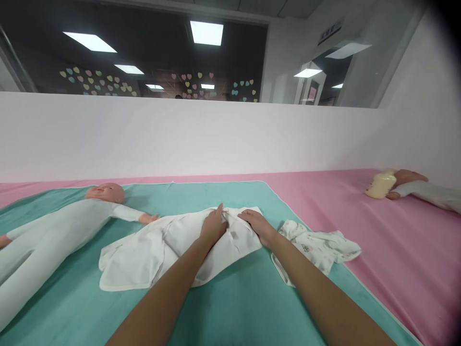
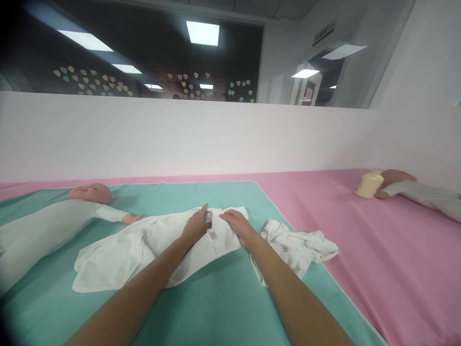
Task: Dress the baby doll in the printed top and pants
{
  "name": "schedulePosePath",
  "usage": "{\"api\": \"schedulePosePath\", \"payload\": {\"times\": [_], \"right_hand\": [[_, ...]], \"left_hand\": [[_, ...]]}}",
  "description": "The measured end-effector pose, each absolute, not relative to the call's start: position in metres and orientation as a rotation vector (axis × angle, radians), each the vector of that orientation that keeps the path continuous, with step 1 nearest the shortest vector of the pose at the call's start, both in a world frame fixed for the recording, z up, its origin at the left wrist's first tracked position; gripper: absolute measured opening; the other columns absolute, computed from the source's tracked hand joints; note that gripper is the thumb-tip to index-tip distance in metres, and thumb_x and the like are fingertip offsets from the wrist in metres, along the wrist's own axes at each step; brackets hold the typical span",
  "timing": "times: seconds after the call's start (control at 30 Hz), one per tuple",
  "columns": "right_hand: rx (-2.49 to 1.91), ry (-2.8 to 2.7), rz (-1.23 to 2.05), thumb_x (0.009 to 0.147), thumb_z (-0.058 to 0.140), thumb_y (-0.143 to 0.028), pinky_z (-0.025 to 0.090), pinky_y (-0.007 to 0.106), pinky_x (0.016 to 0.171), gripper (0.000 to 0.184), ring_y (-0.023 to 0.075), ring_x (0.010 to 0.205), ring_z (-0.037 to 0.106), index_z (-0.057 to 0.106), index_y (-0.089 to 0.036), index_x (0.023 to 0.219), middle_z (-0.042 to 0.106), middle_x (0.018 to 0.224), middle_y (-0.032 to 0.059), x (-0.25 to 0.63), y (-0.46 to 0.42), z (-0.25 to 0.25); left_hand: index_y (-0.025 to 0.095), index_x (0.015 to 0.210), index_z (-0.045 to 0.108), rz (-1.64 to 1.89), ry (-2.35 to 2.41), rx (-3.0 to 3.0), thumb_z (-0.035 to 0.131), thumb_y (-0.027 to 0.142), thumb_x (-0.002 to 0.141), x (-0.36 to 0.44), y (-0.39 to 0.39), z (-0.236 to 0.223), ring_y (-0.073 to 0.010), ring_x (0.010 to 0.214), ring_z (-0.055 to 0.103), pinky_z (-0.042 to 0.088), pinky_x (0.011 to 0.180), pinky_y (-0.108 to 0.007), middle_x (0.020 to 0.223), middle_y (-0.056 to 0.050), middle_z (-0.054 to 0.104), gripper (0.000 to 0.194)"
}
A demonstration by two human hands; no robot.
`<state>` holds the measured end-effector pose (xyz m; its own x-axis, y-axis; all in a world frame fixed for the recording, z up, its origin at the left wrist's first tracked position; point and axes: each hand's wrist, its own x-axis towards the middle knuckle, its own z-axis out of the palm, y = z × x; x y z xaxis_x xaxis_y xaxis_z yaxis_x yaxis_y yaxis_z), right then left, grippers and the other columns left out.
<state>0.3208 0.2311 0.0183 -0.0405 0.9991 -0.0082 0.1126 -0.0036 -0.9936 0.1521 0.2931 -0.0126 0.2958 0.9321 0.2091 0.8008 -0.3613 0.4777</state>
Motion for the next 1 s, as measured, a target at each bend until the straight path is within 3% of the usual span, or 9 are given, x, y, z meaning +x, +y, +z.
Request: {"api": "schedulePosePath", "payload": {"times": [0.17,0.37,0.5,0.6,0.7,0.8,0.9,1.0], "right_hand": [[-1.675,-1.638,0.952,0.069,0.054,-0.04,0.034,0.022,0.05,0.023,0.0111,0.057,0.048,0.052,-0.018,0.071,0.055,0.068,-0.0009,0.333,0.233,0.019],[-1.898,-1.76,0.705,0.07,0.056,-0.035,0.036,0.027,0.056,0.019,0.0167,0.065,0.051,0.055,-0.017,0.075,0.058,0.075,0.004,0.363,0.238,0.021],[-1.914,-1.813,0.329,0.079,0.048,-0.029,0.039,0.035,0.072,0.022,0.0235,0.086,0.052,0.053,-0.016,0.095,0.057,0.098,0.0114,0.351,0.233,0.023],[-1.603,-2.002,-0.044,0.087,0.037,-0.024,0.036,0.036,0.089,0.026,0.0224,0.106,0.046,0.052,-0.017,0.107,0.052,0.115,0.0111,0.317,0.224,0.022],[-1.335,-2.168,0.015,0.091,0.029,-0.024,0.033,0.033,0.098,0.036,0.0188,0.115,0.042,0.045,-0.018,0.122,0.051,0.123,0.0084,0.282,0.216,0.011],[-1.329,-2.208,0.123,0.091,0.026,-0.025,0.03,0.033,0.102,0.044,0.0185,0.122,0.037,0.034,-0.013,0.133,0.042,0.134,0.0106,0.264,0.213,-0.005],[-1.412,-2.285,0.097,0.09,0.032,-0.035,0.024,0.038,0.106,0.052,0.0222,0.129,0.028,0.033,-0.009,0.134,0.034,0.14,0.0128,0.265,0.216,-0.017],[-1.511,-2.321,0.019,0.09,0.029,-0.041,0.02,0.039,0.106,0.052,0.0229,0.129,0.028,0.04,-0.01,0.13,0.037,0.139,0.013,0.271,0.218,-0.018]], "left_hand": [[0.017,0.138,0.025,0.72,1.638,2.28,0.043,0.021,0.077,0.152,0.29,-0.012,-0.0263,0.122,0.036,0.03,0.096,-0.038,0.131,-0.012,0.045,0.064],[0.019,0.131,0.034,0.814,1.678,2.259,0.037,0.014,0.08,0.151,0.286,-0.01,-0.0237,0.115,0.043,0.034,0.09,-0.035,0.123,-0.01,0.051,0.051],[0.023,0.116,0.043,0.886,1.702,2.234,0.033,0.01,0.08,0.148,0.285,-0.008,-0.0196,0.1,0.051,0.04,0.076,-0.03,0.112,-0.007,0.055,0.039],[0.022,0.103,0.047,0.881,1.679,2.272,0.032,0.012,0.082,0.147,0.282,-0.007,-0.0185,0.085,0.054,0.04,0.069,-0.029,0.096,-0.005,0.059,0.027],[0.021,0.093,0.051,0.823,1.577,2.38,0.04,0.016,0.08,0.147,0.279,-0.005,-0.0185,0.084,0.053,0.04,0.073,-0.029,0.091,-0.004,0.06,0.017],[0.022,0.09,0.055,0.757,1.428,2.497,0.046,0.017,0.077,0.145,0.278,-0.003,-0.0178,0.098,0.051,0.037,0.086,-0.029,0.103,-0.002,0.06,0.016],[0.023,0.101,0.056,0.707,1.351,2.547,0.039,0.015,0.08,0.134,0.28,-0.001,-0.0146,0.104,0.05,0.036,0.092,-0.027,0.112,-0.001,0.059,0.028],[0.024,0.111,0.055,0.641,1.379,2.556,0.038,0.02,0.083,0.108,0.283,0.0,-0.0151,0.108,0.051,0.035,0.095,-0.027,0.117,-0.001,0.058,0.033]]}}
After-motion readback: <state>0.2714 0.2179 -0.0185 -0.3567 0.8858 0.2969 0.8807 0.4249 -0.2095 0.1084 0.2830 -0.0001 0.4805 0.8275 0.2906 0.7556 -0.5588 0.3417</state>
